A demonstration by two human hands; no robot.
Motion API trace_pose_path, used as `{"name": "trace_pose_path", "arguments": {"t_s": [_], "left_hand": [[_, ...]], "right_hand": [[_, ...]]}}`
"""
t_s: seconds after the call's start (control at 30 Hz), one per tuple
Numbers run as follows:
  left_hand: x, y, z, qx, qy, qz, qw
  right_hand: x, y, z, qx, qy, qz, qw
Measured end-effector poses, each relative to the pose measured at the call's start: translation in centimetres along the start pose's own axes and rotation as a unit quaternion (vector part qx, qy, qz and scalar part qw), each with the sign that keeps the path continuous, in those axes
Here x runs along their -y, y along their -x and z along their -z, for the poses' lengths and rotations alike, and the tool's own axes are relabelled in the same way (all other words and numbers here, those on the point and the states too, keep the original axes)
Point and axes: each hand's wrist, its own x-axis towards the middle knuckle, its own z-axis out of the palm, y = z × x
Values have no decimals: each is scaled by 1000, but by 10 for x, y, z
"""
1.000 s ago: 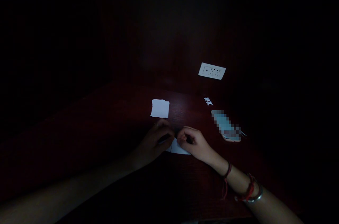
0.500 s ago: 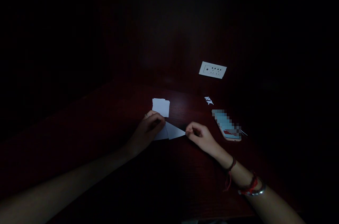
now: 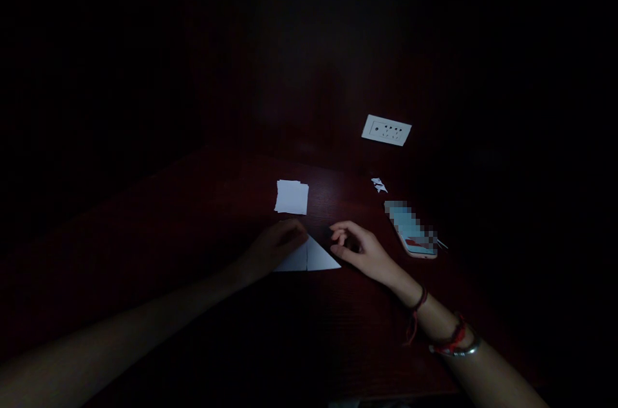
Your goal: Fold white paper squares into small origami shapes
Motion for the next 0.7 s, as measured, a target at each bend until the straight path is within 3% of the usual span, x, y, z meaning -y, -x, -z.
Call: {"name": "trace_pose_path", "arguments": {"t_s": [0.13, 0.23, 0.37, 0.57, 0.7], "left_hand": [[-3, -1, -4, 26, -36, -30, 999], [-5, 0, -3, 35, -53, -37, 997], [-8, 1, -5, 53, -59, -45, 996], [-12, 2, -7, 69, -54, -63, 994], [-11, 2, -7, 64, -53, -59, 995]], "right_hand": [[1, 3, -7, 80, -30, -13, 996], [0, 2, -7, 68, -40, -27, 997], [7, 0, -5, 42, -8, 4, 999], [13, -2, -6, 64, 27, 27, 997], [8, -2, -6, 40, 22, 17, 999]]}}
